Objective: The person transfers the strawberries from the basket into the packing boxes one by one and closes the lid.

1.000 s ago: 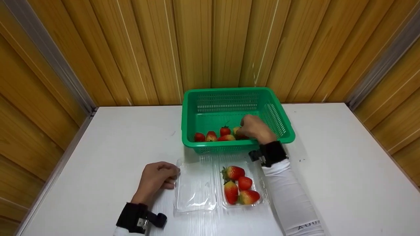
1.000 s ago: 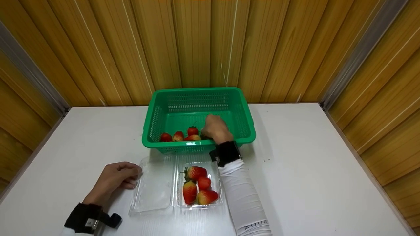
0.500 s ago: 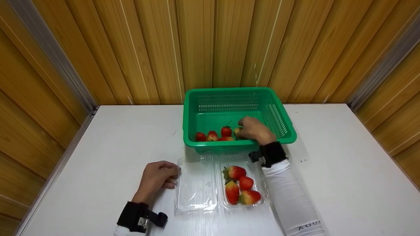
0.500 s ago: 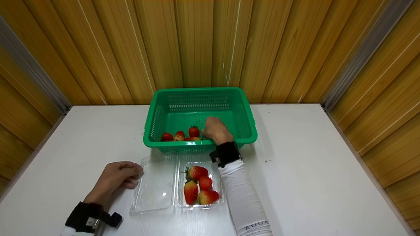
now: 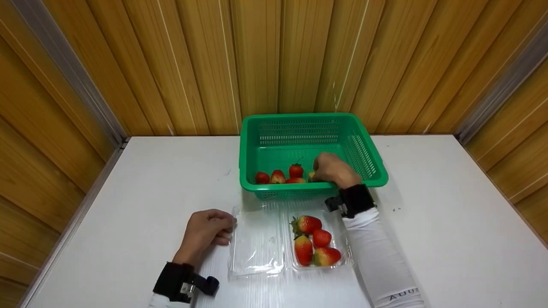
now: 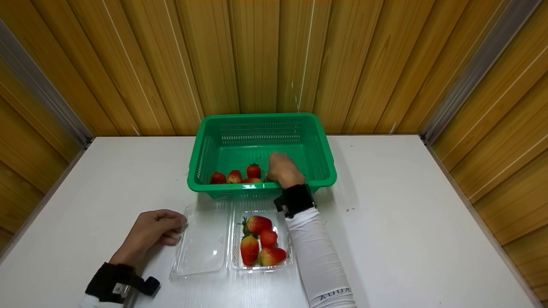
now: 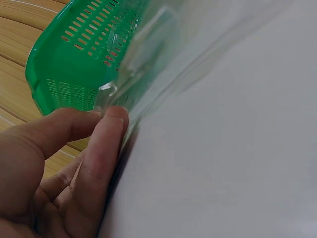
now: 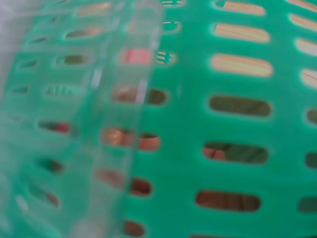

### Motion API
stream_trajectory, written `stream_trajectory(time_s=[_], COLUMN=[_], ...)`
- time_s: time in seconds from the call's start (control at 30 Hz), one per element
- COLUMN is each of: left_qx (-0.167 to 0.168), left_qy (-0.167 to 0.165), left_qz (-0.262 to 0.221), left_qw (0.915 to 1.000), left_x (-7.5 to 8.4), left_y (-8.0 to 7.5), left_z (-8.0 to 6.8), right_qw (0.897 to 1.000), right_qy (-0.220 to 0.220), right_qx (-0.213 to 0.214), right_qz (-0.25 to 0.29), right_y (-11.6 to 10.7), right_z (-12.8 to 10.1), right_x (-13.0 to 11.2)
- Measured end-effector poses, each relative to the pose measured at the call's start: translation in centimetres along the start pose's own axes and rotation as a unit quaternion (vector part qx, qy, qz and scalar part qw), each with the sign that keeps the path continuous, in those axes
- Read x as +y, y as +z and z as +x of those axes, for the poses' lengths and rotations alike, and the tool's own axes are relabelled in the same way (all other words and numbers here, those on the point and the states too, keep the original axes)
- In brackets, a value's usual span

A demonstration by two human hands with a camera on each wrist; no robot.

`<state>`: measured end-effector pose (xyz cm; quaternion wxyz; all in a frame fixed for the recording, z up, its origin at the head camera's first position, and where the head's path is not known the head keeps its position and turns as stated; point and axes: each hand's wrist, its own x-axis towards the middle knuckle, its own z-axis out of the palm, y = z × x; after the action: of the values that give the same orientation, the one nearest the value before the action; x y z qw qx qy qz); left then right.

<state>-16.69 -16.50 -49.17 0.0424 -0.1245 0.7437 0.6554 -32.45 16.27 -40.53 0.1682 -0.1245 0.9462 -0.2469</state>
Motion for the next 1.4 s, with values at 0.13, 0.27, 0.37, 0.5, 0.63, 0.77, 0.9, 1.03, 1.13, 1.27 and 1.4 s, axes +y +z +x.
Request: stream_trajectory(time_s=[0.13,0.27,0.37,0.5,0.63,0.77,0.9,1.03,1.13,1.27,1.4], left_qx=[-0.001,-0.002,-0.002,-0.004,-0.008,-0.013,-0.016,-0.016,-0.014,-0.013,-0.011], left_qy=[0.001,0.002,0.001,0.002,0.008,0.012,0.012,0.011,0.012,0.009,0.007], left_qz=[0.001,0.001,0.002,0.003,0.005,0.003,0.001,0.004,0.006,0.008,0.014], left_qw=[1.0000,1.0000,1.0000,1.0000,0.9999,0.9998,0.9998,0.9998,0.9998,0.9998,0.9998], left_x=[0.0,0.0,0.0,-0.1,-0.2,-0.2,-0.2,-0.1,-0.1,0.1,0.1], left_y=[0.0,0.0,-0.1,-0.1,-0.1,-0.2,-0.2,-0.2,-0.2,-0.3,-0.3], left_z=[0.0,0.0,0.0,0.1,0.1,0.2,0.1,0.0,-0.1,-0.1,-0.1], right_qw=[1.000,1.000,1.000,1.000,1.000,0.999,0.997,0.996,0.996,0.994,0.991], right_qy=[-0.002,0.005,0.011,0.004,-0.007,-0.017,-0.039,-0.045,-0.047,-0.061,-0.082], right_qx=[-0.002,-0.006,-0.008,0.002,0.014,0.033,0.052,0.062,0.067,0.081,0.097], right_qz=[-0.005,-0.004,-0.001,0.001,0.009,0.015,0.028,0.037,0.038,0.034,0.033], right_y=[0.0,0.0,0.0,-0.1,-0.4,-0.9,-1.5,-1.9,-2.2,-2.2,-2.3], right_z=[0.0,0.1,0.1,-0.1,-0.3,-0.7,-1.3,-2.0,-2.3,-2.6,-3.1], right_x=[0.0,0.0,-0.1,0.0,0.1,0.2,0.1,0.1,0.1,0.1,0.1])
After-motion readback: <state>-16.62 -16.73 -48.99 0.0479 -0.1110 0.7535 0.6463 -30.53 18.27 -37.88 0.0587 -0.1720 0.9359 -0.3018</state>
